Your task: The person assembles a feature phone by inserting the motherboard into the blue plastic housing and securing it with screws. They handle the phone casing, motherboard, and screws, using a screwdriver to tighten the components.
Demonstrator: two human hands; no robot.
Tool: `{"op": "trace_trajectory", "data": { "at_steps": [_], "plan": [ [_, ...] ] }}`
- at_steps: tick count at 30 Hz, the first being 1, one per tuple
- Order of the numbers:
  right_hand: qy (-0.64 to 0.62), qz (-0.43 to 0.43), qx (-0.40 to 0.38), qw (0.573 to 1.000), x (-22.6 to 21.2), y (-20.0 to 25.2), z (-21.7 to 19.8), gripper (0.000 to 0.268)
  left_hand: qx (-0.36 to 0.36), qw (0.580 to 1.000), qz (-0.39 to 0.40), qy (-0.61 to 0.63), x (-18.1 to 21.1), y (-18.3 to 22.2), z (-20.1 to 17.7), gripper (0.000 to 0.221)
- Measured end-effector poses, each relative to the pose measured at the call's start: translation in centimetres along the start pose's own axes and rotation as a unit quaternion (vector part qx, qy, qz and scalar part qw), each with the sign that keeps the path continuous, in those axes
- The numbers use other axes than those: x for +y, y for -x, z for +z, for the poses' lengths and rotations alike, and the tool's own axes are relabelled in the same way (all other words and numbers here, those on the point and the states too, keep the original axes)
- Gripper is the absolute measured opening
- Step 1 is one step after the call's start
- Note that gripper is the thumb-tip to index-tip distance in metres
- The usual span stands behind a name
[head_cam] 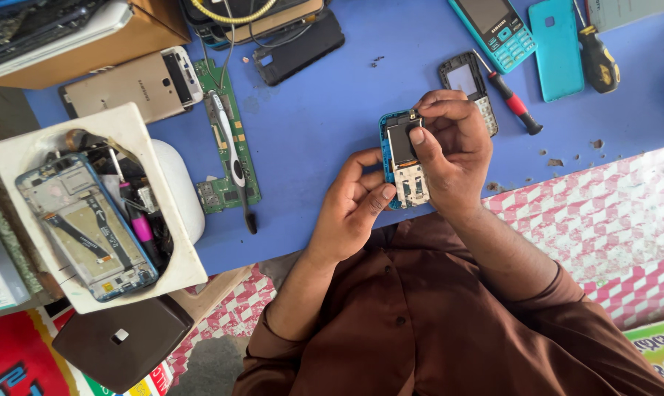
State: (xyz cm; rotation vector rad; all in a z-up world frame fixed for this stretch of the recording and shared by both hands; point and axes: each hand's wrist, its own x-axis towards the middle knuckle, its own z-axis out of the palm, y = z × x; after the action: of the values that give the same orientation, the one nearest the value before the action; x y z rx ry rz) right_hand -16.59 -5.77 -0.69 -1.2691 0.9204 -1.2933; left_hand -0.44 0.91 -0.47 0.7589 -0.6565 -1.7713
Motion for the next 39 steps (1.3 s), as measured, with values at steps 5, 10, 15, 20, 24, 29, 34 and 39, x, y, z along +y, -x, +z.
{"op": "trace_trajectory", "data": {
  "at_steps": [5, 10, 15, 20, 24, 29, 34, 39],
  "plan": [
    [0.021, -0.006, 0.005, 1.0, 0.26, 0.15, 0.05, 0.02, 0.018, 1.0, -0.011, 0.022, -0.66, -0.07, -0.19, 0.039],
    [0.056, -0.022, 0.006, 0.998, 0.45, 0.12, 0.18, 0.018, 0.015, 0.999, -0.02, 0.046, -0.68, -0.2, -0.7, 0.041],
    [0.079, -0.027, 0.004, 0.997, 0.25, 0.28, 0.27, 0.014, 0.009, 0.999, 0.007, 0.039, -0.8, -0.28, -0.6, 0.039],
    [0.092, -0.021, -0.011, 0.996, -0.18, 0.07, 0.48, 0.019, 0.006, 0.999, 0.028, 0.017, -0.61, -0.13, -0.59, 0.039],
    [0.117, -0.029, -0.018, 0.993, -0.33, -0.06, 0.61, 0.027, -0.009, 0.999, 0.038, 0.021, -0.41, 0.07, -0.67, 0.041],
    [0.121, -0.046, -0.01, 0.992, -0.04, -0.3, 0.7, 0.028, -0.012, 0.999, 0.015, 0.028, -0.48, -0.15, -0.24, 0.053],
    [0.081, -0.024, -0.01, 0.996, 0.36, -0.26, 0.49, 0.026, 0.001, 0.999, 0.012, 0.033, -0.6, -0.21, -0.1, 0.05],
    [0.027, 0.018, -0.018, 0.999, -0.01, -0.25, 0.28, 0.03, 0.002, 0.999, 0.008, 0.033, -0.39, -0.32, -0.18, 0.044]
  ]
}}
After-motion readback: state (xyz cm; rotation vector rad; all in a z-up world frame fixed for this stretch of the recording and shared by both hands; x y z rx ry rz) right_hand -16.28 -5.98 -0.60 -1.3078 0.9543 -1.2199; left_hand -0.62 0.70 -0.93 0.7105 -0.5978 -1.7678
